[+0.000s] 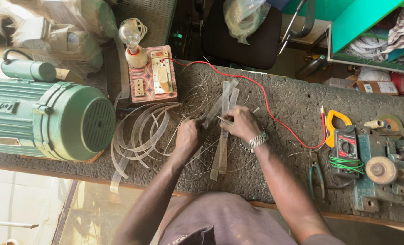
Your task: The person repeatedly picks up small transparent plastic strips and green wires from a workbench, aligns them, and inserts the wires into the strips. The person handles the items one at a time and places the assembled pieces back on the workbench.
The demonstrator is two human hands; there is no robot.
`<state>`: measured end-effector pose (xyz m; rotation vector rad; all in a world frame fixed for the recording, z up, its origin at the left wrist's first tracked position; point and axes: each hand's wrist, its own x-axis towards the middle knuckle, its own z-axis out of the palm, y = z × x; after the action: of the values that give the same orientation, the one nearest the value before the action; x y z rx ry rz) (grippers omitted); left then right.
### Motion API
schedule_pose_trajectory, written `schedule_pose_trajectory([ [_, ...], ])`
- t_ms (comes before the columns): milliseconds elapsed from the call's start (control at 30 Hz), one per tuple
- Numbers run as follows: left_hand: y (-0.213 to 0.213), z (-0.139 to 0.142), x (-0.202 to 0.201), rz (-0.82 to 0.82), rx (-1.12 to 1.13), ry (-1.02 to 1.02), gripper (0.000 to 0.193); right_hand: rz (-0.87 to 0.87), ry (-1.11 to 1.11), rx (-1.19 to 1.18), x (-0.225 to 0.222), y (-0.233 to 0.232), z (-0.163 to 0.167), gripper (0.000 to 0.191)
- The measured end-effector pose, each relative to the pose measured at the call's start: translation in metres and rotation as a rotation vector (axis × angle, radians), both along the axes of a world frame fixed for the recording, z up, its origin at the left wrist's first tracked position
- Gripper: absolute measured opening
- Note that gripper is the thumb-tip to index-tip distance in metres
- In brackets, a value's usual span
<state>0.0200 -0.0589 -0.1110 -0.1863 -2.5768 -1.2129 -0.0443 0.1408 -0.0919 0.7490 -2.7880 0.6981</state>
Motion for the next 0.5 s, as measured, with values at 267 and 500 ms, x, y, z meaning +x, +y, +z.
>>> schedule_pose_trajectory([
  [267, 0.014, 0.004, 0.005, -0.058, -0.049, 0.077, 0.034, -0.013, 0.071, -0.075, 0.012, 0.005, -0.010, 0.008],
  [500, 0.021, 0.014, 0.000, -0.104, 0.287, -0.350, 0.043, -0.002, 0.126, -0.189, 0.015, -0.003, 0.001, 0.010],
])
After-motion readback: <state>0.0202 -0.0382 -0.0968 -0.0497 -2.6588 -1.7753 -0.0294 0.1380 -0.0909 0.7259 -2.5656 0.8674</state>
